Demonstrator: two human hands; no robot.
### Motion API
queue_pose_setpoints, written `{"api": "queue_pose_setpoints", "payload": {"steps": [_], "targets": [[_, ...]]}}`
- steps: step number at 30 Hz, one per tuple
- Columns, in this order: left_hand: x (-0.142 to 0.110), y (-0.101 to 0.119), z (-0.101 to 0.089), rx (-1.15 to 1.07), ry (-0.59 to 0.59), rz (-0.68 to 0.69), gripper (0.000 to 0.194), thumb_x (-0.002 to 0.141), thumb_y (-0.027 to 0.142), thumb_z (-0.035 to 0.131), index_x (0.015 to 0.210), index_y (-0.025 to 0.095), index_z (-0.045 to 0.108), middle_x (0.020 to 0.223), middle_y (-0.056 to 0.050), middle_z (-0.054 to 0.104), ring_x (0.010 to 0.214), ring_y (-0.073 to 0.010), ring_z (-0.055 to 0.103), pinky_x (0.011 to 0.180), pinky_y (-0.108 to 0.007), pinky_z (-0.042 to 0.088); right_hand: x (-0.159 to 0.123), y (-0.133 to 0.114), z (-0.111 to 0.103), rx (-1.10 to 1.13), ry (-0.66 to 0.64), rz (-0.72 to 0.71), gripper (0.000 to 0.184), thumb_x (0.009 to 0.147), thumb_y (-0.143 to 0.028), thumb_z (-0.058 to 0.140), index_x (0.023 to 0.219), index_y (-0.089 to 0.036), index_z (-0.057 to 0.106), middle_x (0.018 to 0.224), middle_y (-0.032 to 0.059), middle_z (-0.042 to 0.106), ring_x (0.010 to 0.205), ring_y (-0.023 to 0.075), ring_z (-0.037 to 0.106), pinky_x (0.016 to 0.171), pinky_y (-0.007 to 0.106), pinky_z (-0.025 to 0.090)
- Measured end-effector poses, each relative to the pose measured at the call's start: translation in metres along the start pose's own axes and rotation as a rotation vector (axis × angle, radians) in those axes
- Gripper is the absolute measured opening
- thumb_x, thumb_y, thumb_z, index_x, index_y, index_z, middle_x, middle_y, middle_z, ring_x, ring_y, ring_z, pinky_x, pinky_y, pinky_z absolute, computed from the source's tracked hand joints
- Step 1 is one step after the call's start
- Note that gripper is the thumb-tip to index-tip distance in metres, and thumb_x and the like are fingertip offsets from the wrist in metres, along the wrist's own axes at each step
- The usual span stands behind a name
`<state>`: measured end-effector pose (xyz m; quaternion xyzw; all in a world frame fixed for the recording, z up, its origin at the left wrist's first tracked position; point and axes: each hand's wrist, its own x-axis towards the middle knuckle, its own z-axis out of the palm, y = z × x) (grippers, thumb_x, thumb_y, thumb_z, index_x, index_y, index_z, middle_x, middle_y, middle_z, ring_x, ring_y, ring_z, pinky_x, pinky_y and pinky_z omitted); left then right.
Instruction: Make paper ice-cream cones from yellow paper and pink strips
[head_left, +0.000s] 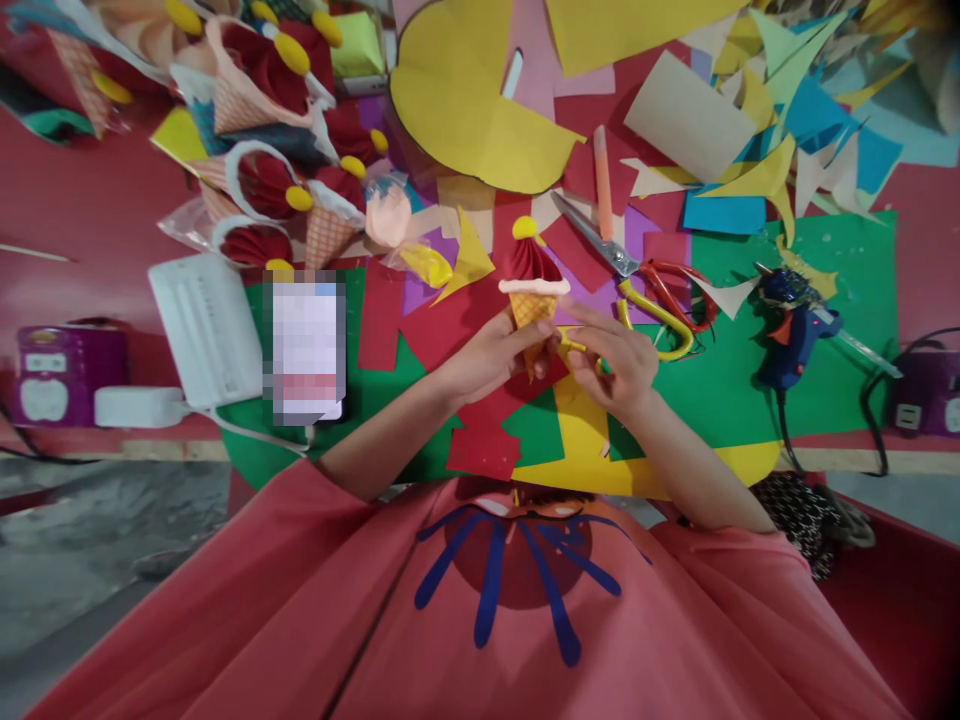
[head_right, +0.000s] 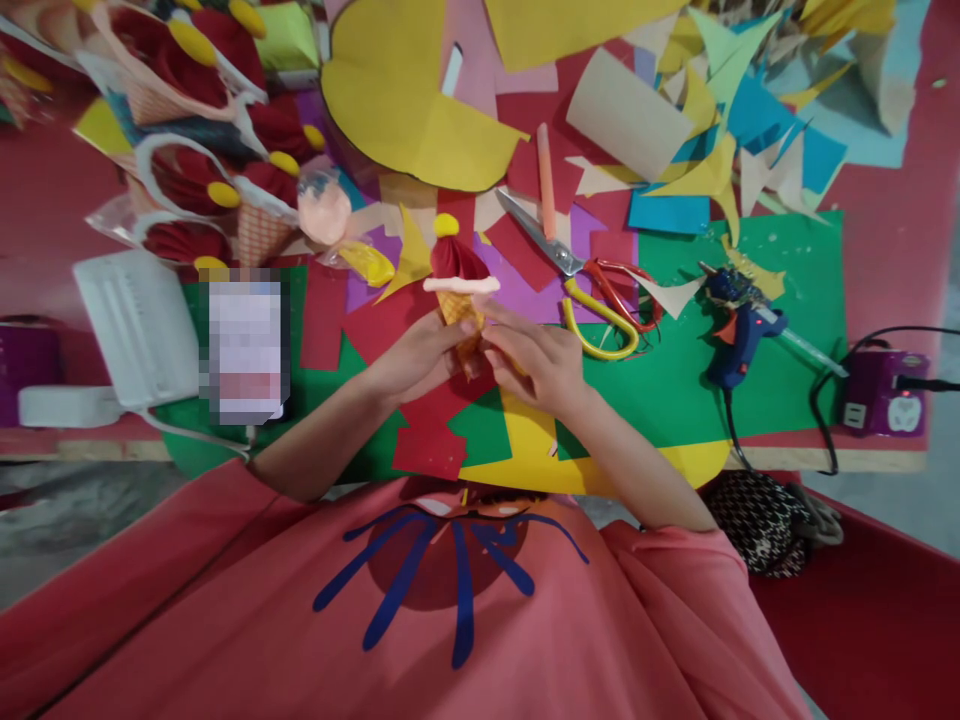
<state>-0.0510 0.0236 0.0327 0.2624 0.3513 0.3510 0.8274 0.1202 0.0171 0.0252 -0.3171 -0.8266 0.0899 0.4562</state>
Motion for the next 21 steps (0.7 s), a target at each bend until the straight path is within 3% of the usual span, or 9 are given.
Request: {"api": "queue_pose_setpoints", "payload": {"steps": [7,15,21], "targets": [[0.0003,-0.0031,0.0031,0.078,0.064,0.040,0.023,0.083,0.032,0.069,0.080,0.016,0.053,0.061,0.004,0.058,0.051,-0.0066,0.055,0.053,-0.018,0.045,-0.0004,-0.0024,0.0055,-0.005,-0.040,0.012,0.044,0.084,-0.013,0.055,0.126,-0.024,0.053,0.115,0.0074,0.073,0.082,0.0161,0.073,0.060,0.025,0.056],[0.0017,-0.0037,0.0031,0.084,0.176,0.078,0.020,0.082,0.019,0.068,0.088,0.018,0.049,0.062,0.008,0.054,0.049,-0.0044,0.051,0.053,-0.017,0.040,0.0015,-0.0042,0.0044,-0.147,-0.090,0.022,0.024,0.088,-0.019,0.050,0.111,-0.022,0.058,0.109,0.0070,0.075,0.063,0.0128,0.070,0.051,0.025,0.053],[0.0017,-0.0012,0.0039,0.009,0.148,0.097,0.014,0.081,0.014,0.061,0.088,0.018,0.049,0.062,0.008,0.054,0.050,-0.0044,0.050,0.052,-0.016,0.041,0.0040,-0.0048,0.0045,-0.091,-0.110,0.050,0.024,0.089,-0.018,0.051,0.112,-0.022,0.058,0.111,0.0076,0.074,0.067,0.0134,0.070,0.052,0.025,0.052]]}}
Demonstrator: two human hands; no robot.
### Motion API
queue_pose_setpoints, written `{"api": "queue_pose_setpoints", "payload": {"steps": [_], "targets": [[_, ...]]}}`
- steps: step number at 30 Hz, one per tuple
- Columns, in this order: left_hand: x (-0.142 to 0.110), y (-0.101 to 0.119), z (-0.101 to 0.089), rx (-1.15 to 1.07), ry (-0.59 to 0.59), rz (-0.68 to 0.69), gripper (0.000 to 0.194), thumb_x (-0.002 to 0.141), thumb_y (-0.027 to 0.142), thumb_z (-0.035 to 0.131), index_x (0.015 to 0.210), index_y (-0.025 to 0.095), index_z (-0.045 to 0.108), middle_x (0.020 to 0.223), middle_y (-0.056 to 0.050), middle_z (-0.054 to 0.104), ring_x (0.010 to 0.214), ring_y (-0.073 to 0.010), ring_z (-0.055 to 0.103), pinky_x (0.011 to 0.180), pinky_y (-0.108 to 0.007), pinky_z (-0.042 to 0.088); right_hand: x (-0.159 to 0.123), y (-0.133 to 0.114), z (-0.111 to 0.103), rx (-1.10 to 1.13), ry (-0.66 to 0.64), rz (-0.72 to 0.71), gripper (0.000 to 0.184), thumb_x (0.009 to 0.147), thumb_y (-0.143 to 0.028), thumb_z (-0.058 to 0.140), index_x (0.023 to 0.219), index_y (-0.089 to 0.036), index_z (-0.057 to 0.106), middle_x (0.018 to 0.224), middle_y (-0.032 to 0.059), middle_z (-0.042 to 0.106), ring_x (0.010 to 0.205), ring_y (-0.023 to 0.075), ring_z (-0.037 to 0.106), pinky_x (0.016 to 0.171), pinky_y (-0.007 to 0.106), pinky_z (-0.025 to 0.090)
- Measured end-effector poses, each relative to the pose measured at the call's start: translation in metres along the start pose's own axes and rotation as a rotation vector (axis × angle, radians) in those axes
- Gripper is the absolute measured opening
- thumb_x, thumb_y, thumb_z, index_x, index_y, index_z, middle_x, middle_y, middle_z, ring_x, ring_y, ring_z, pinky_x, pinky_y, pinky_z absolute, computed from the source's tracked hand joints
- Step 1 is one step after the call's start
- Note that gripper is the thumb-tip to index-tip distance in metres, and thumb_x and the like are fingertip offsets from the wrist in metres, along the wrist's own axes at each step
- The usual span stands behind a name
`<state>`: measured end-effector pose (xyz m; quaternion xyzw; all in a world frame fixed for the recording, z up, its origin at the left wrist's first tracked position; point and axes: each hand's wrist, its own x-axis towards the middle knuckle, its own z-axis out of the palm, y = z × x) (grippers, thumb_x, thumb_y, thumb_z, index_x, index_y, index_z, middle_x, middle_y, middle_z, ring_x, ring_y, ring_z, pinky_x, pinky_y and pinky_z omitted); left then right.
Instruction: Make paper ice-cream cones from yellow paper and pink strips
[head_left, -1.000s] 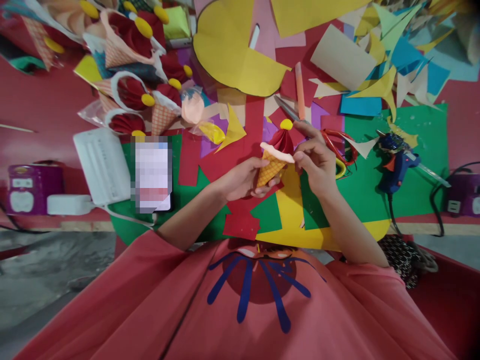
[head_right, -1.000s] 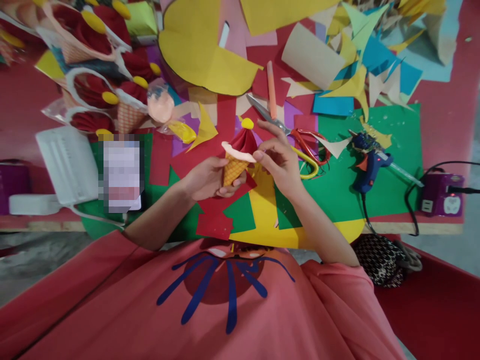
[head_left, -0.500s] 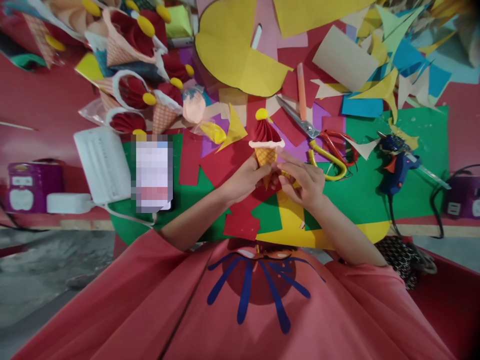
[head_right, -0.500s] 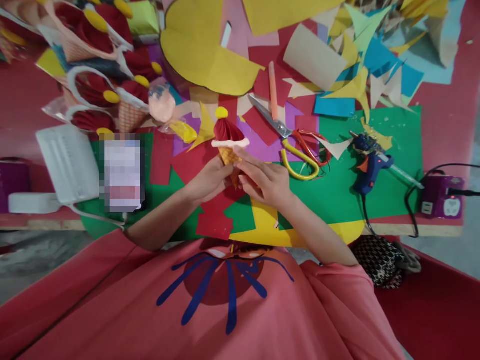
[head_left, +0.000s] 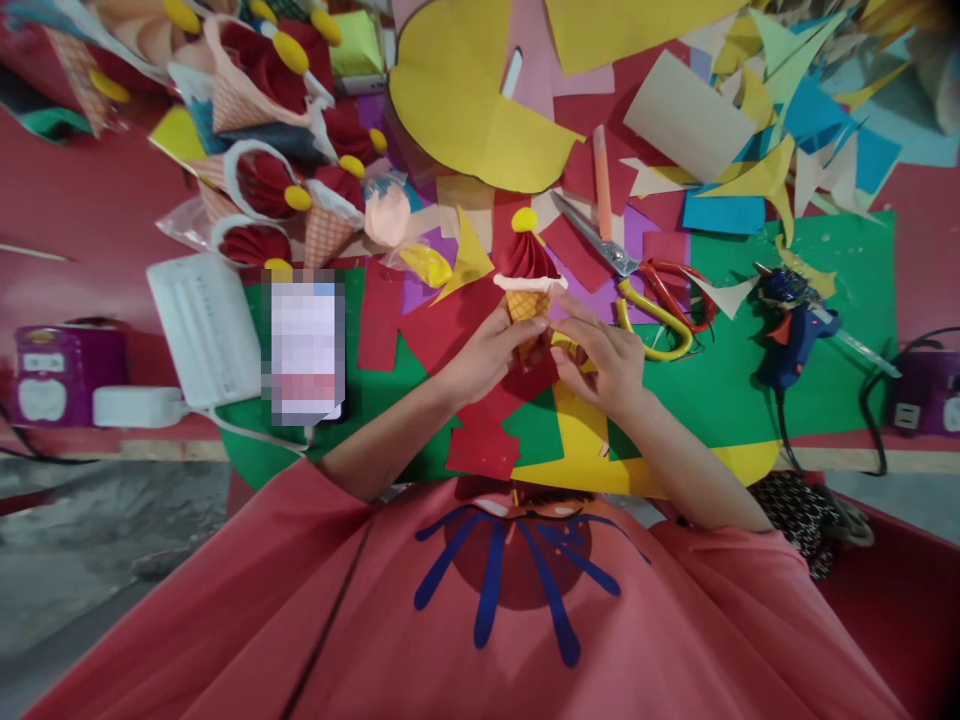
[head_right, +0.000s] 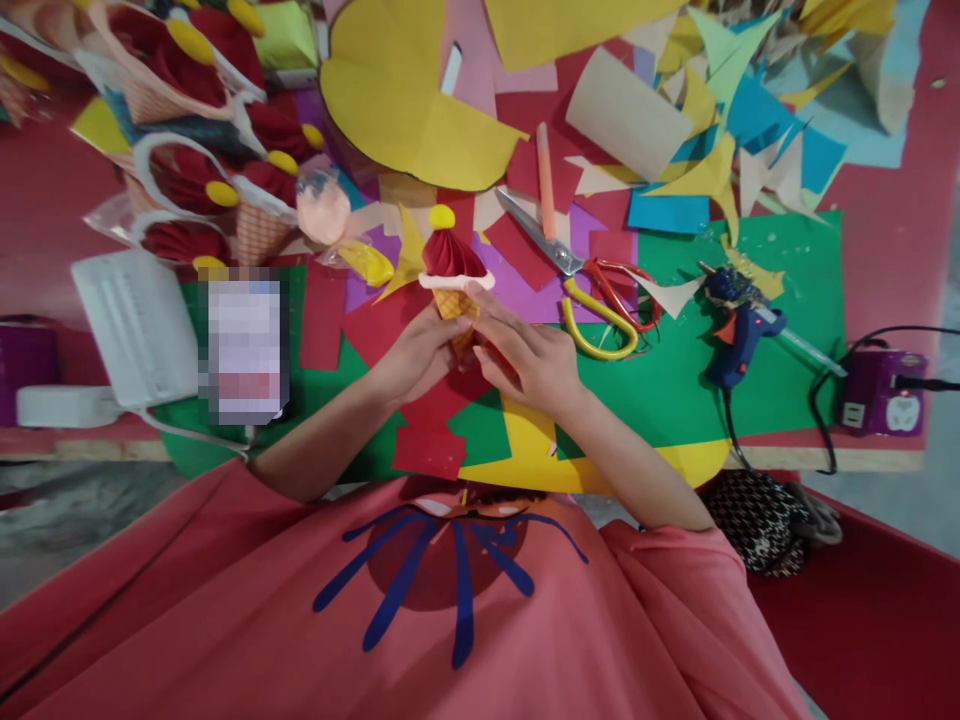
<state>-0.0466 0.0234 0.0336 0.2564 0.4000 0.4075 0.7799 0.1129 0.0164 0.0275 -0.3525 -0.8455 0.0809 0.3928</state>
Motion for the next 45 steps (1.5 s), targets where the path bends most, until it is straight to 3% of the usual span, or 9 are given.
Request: {"api": "queue_pose_setpoints", "payload": {"steps": [3,8,14,17,22,29,36,45], "targets": [[0.000,-0.002,-0.001,0.035,-0.031,0.034,0.014,0.082,0.019,0.062,0.085,0.018,0.048,0.061,0.007,0.054,0.048,-0.0048,0.049,0.050,-0.017,0.042,-0.001,0.000,0.000,0.034,0.028,0.017,0.033,0.088,-0.018,0.052,0.120,-0.024,0.054,0.112,0.0072,0.073,0.068,0.0142,0.069,0.053,0.026,0.051],[0.002,-0.005,-0.003,0.138,-0.019,0.073,0.016,0.082,0.021,0.062,0.085,0.019,0.046,0.064,0.007,0.055,0.045,-0.0047,0.051,0.042,-0.018,0.037,-0.006,0.003,0.000,-0.012,0.115,0.064,0.049,0.090,-0.022,0.051,0.138,-0.030,0.045,0.103,0.0070,0.066,0.076,0.0184,0.067,0.070,0.034,0.055],[0.003,-0.007,-0.005,0.241,0.028,0.075,0.027,0.078,0.017,0.066,0.096,0.018,0.045,0.058,0.011,0.052,0.043,-0.0041,0.047,0.041,-0.017,0.034,-0.004,0.002,0.002,-0.075,-0.121,0.108,0.048,0.097,-0.027,0.039,0.145,-0.023,0.037,0.078,0.0026,0.059,0.057,0.0121,0.054,0.052,0.025,0.044],[0.003,-0.004,-0.006,0.158,0.026,0.053,0.027,0.075,0.021,0.071,0.093,0.016,0.051,0.060,0.008,0.054,0.047,-0.0042,0.049,0.045,-0.017,0.036,-0.002,0.001,0.002,-0.090,-0.132,0.106,0.050,0.098,-0.028,0.037,0.147,-0.022,0.032,0.077,0.0020,0.059,0.057,0.0119,0.053,0.053,0.023,0.044],[0.001,0.002,-0.004,-0.086,-0.073,-0.056,0.021,0.075,0.024,0.069,0.087,0.015,0.054,0.074,0.002,0.062,0.060,-0.0087,0.060,0.056,-0.020,0.049,-0.002,0.002,0.001,-0.079,-0.131,0.126,0.051,0.097,-0.030,0.038,0.147,-0.024,0.028,0.088,0.0053,0.063,0.066,0.0145,0.059,0.057,0.025,0.047],[-0.002,0.006,0.000,-0.117,-0.041,-0.132,0.014,0.080,0.019,0.067,0.080,0.013,0.054,0.064,0.005,0.055,0.044,-0.0010,0.045,0.044,-0.013,0.037,-0.001,0.002,0.001,-0.058,-0.114,0.123,0.050,0.097,-0.030,0.038,0.147,-0.023,0.030,0.085,0.0048,0.061,0.064,0.0143,0.057,0.055,0.025,0.046],[-0.002,0.007,0.000,-0.062,-0.001,-0.179,0.015,0.084,0.021,0.065,0.080,0.014,0.051,0.063,0.005,0.053,0.043,-0.0007,0.043,0.044,-0.013,0.034,-0.002,0.003,0.002,-0.062,-0.127,0.121,0.050,0.097,-0.030,0.038,0.146,-0.024,0.030,0.087,0.0050,0.061,0.066,0.0146,0.057,0.057,0.026,0.047],[-0.002,0.006,-0.002,-0.091,-0.069,-0.156,0.015,0.081,0.021,0.063,0.076,0.014,0.050,0.060,0.005,0.053,0.041,-0.0022,0.044,0.042,-0.013,0.034,-0.004,0.003,0.003,-0.105,-0.175,0.119,0.053,0.099,-0.032,0.035,0.150,-0.021,0.025,0.078,0.0025,0.059,0.059,0.0131,0.054,0.053,0.024,0.042]]}}
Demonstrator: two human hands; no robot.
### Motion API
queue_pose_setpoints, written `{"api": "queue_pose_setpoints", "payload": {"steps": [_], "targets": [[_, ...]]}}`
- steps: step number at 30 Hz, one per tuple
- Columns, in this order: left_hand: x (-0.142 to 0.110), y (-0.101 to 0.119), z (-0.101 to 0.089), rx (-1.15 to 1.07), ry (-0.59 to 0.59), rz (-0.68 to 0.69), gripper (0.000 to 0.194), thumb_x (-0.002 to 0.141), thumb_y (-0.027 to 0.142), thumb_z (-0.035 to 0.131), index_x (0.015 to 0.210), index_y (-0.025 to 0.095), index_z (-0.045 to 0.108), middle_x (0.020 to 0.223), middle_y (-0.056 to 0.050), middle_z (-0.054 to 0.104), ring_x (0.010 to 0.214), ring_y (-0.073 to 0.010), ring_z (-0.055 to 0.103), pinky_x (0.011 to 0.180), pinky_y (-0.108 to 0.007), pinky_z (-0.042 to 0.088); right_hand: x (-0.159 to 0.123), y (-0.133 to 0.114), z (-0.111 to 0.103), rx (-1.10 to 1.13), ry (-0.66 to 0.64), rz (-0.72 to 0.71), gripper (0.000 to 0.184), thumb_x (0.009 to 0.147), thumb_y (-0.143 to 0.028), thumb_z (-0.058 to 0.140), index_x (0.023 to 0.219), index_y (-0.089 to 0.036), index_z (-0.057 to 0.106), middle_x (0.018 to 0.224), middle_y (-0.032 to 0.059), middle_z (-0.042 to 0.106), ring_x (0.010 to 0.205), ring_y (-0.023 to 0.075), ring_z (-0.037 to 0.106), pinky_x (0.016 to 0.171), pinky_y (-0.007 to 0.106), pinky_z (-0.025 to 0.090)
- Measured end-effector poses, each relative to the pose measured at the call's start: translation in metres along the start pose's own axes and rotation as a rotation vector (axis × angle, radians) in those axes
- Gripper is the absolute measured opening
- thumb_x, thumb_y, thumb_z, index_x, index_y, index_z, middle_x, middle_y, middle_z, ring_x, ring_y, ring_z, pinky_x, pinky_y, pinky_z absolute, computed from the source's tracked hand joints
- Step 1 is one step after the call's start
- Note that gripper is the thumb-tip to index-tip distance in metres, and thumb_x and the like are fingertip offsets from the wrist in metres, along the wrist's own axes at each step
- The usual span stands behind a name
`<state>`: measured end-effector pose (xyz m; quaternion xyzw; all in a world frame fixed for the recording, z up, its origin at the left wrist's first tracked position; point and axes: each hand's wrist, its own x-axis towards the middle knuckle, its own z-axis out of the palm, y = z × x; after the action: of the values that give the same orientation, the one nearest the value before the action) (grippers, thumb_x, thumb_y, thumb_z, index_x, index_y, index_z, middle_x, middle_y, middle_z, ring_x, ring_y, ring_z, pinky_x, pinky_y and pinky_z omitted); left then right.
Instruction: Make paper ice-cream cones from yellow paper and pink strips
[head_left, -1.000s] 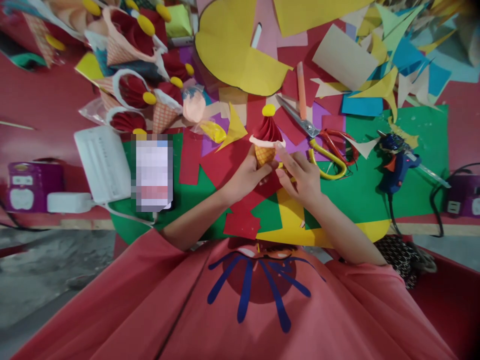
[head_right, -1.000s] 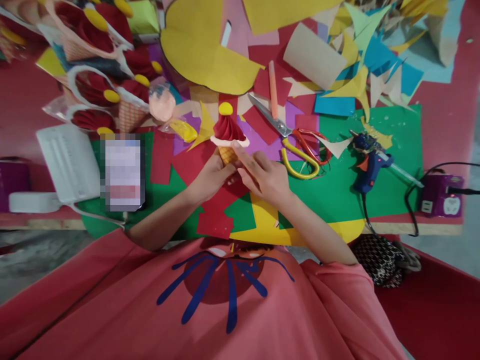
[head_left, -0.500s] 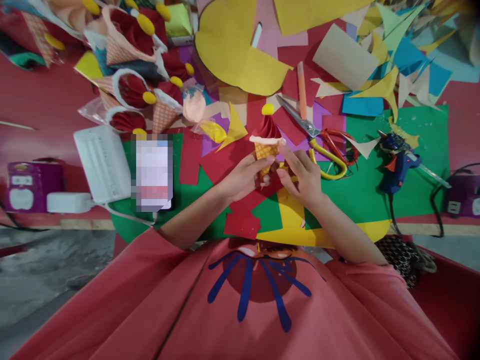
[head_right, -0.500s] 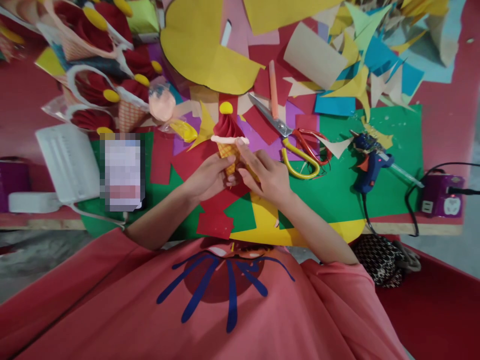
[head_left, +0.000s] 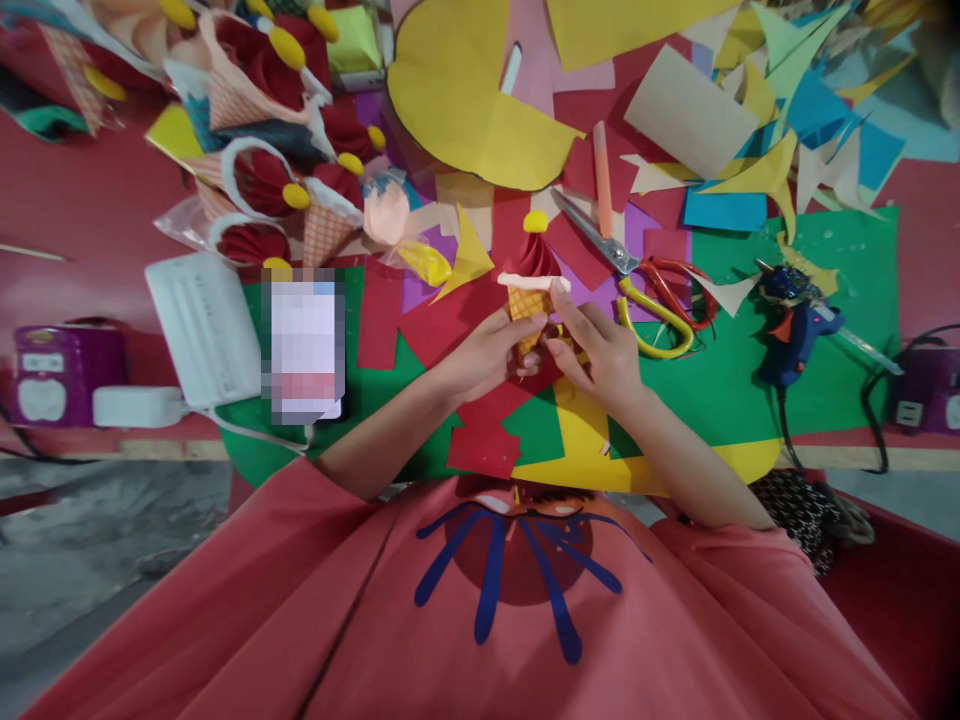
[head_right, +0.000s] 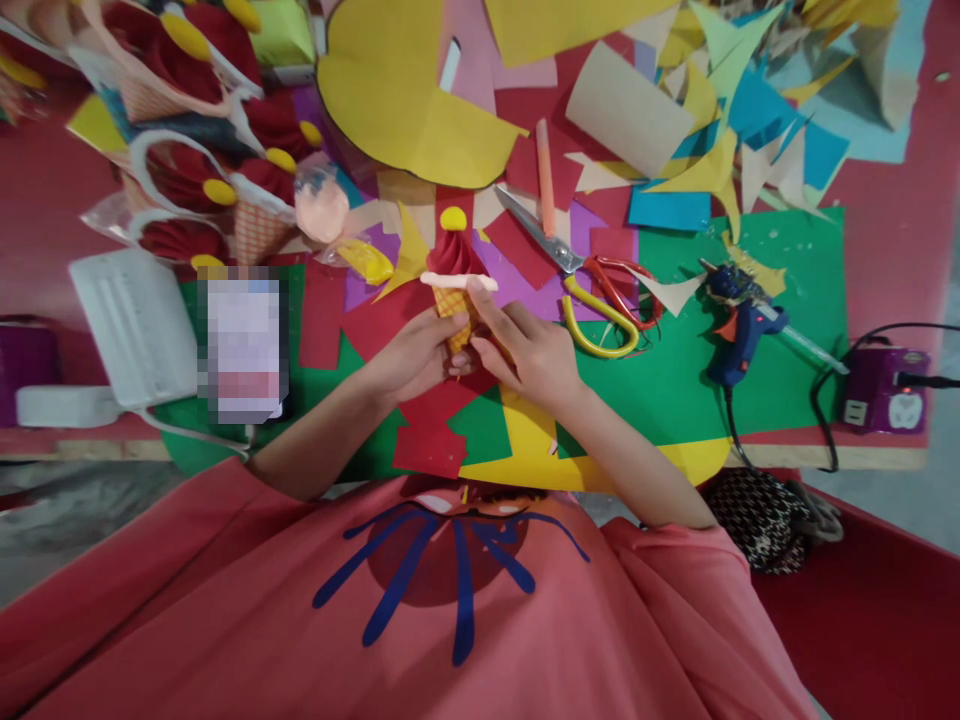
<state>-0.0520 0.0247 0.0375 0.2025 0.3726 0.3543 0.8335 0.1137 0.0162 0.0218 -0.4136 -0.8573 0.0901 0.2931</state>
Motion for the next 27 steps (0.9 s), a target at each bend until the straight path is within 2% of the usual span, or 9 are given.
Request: {"api": "queue_pose_setpoints", "payload": {"steps": [8,14,22,27], "targets": [[0.000,0.001,-0.001,-0.011,-0.011,-0.044,0.014,0.084,0.023,0.061,0.077,0.013,0.054,0.061,0.003,0.054,0.041,-0.0023,0.042,0.041,-0.013,0.032,0.001,-0.001,0.000,-0.041,-0.054,-0.010,0.052,0.101,-0.035,0.030,0.150,-0.018,0.024,0.075,0.0012,0.059,0.061,0.0133,0.056,0.053,0.024,0.039],[0.000,0.005,0.002,-0.074,0.000,-0.096,0.010,0.083,0.021,0.056,0.076,0.013,0.055,0.060,0.001,0.057,0.040,-0.0034,0.042,0.040,-0.014,0.031,0.000,0.000,0.000,-0.022,-0.098,0.017,0.051,0.101,-0.038,0.027,0.149,-0.021,0.027,0.078,0.0016,0.059,0.064,0.0134,0.057,0.054,0.024,0.041],[0.002,0.009,-0.001,-0.154,0.012,-0.176,0.015,0.082,0.025,0.053,0.071,0.015,0.056,0.058,0.001,0.056,0.039,-0.0048,0.043,0.040,-0.017,0.035,-0.001,0.000,0.000,0.087,-0.129,0.058,0.048,0.099,-0.040,0.031,0.142,-0.023,0.044,0.082,0.0037,0.062,0.070,0.0145,0.060,0.060,0.025,0.047],[0.000,0.012,0.000,-0.151,0.013,-0.150,0.026,0.088,0.037,0.051,0.072,0.016,0.054,0.056,0.003,0.053,0.036,-0.0033,0.039,0.037,-0.015,0.029,-0.003,-0.001,-0.003,0.265,-0.034,0.004,0.037,0.098,-0.036,0.037,0.122,-0.018,0.060,0.080,0.0052,0.064,0.071,0.0148,0.062,0.063,0.027,0.050]]}}
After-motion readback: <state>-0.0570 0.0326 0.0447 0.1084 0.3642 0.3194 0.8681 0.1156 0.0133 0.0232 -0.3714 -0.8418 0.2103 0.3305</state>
